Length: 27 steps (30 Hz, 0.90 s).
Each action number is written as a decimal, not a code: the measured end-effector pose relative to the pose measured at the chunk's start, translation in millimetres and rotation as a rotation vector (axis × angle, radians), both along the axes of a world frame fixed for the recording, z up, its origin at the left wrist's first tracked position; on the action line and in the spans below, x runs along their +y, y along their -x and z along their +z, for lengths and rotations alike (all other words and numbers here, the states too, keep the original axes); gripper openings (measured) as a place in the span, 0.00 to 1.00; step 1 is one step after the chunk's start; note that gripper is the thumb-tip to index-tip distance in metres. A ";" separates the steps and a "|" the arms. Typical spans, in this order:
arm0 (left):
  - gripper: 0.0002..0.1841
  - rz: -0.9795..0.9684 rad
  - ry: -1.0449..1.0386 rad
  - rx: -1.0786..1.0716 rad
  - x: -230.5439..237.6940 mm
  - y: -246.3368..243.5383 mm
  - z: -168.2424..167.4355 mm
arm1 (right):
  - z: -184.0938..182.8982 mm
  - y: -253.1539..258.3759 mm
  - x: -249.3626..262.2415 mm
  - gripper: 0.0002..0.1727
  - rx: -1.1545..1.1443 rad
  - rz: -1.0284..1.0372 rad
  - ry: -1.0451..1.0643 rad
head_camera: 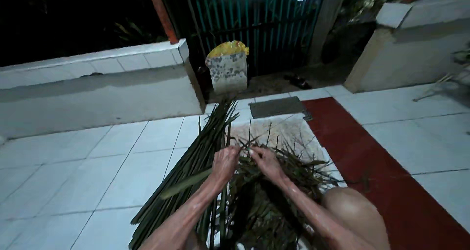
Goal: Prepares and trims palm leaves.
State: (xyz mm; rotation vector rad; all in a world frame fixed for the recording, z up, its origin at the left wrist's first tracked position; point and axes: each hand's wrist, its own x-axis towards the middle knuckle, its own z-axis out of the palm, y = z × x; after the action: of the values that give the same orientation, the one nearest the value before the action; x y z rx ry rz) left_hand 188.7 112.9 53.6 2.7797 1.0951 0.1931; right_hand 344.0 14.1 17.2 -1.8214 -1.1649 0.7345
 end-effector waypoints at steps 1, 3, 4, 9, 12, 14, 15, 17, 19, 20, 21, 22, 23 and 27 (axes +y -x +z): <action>0.15 -0.001 -0.022 0.009 -1.2 -2.0 1.6 | 2.3 -0.9 -0.3 0.24 -0.012 -0.015 0.011; 0.15 -0.004 -0.054 0.027 -5.0 -4.3 4.7 | 6.1 -0.6 -2.4 0.25 -0.034 -0.052 0.038; 0.15 -0.004 -0.052 0.033 -7.3 -4.6 6.9 | 7.5 0.4 -3.4 0.25 -0.044 -0.067 0.044; 0.14 -0.016 -0.118 0.024 -14.8 -1.0 6.7 | 12.0 7.4 -8.5 0.25 -0.100 -0.117 0.080; 0.14 -0.025 -0.133 0.022 -17.9 1.9 8.5 | 10.8 6.0 -8.8 0.26 -0.150 -0.135 0.072; 0.15 -0.028 -0.100 0.047 -20.4 6.6 9.9 | 7.2 3.9 -8.4 0.26 -0.134 -0.150 0.081; 0.16 -0.031 -0.080 0.060 -20.9 7.8 10.8 | 5.3 1.8 -7.9 0.26 -0.124 -0.151 0.081; 0.16 -0.034 -0.055 0.066 -20.3 10.4 9.1 | -1.1 -0.4 -6.8 0.26 -0.111 -0.137 0.069; 0.16 -0.034 -0.041 0.073 -19.2 13.7 8.0 | -4.6 0.1 -5.3 0.26 -0.118 -0.124 0.056; 0.16 -0.036 -0.039 0.074 -19.1 15.3 7.4 | -5.9 0.8 -5.0 0.26 -0.123 -0.118 0.051; 0.16 -0.038 -0.034 0.078 -19.2 16.4 7.4 | -6.9 1.3 -4.6 0.25 -0.127 -0.111 0.051; 0.16 -0.039 -0.029 0.082 -19.4 17.3 7.3 | -8.1 1.4 -4.1 0.25 -0.132 -0.106 0.046; 0.16 -0.038 -0.022 0.086 -19.6 17.9 7.8 | -9.4 1.2 -3.4 0.25 -0.135 -0.102 0.044; 0.16 -0.009 0.045 0.097 -19.7 19.5 10.9 | -13.5 -1.4 -1.4 0.25 -0.122 -0.096 0.061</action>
State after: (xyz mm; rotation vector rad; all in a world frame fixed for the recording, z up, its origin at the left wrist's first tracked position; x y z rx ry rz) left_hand 169.2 93.3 64.5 2.7796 1.0946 0.0319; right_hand 345.4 12.7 3.8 -1.9823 -1.1350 0.6174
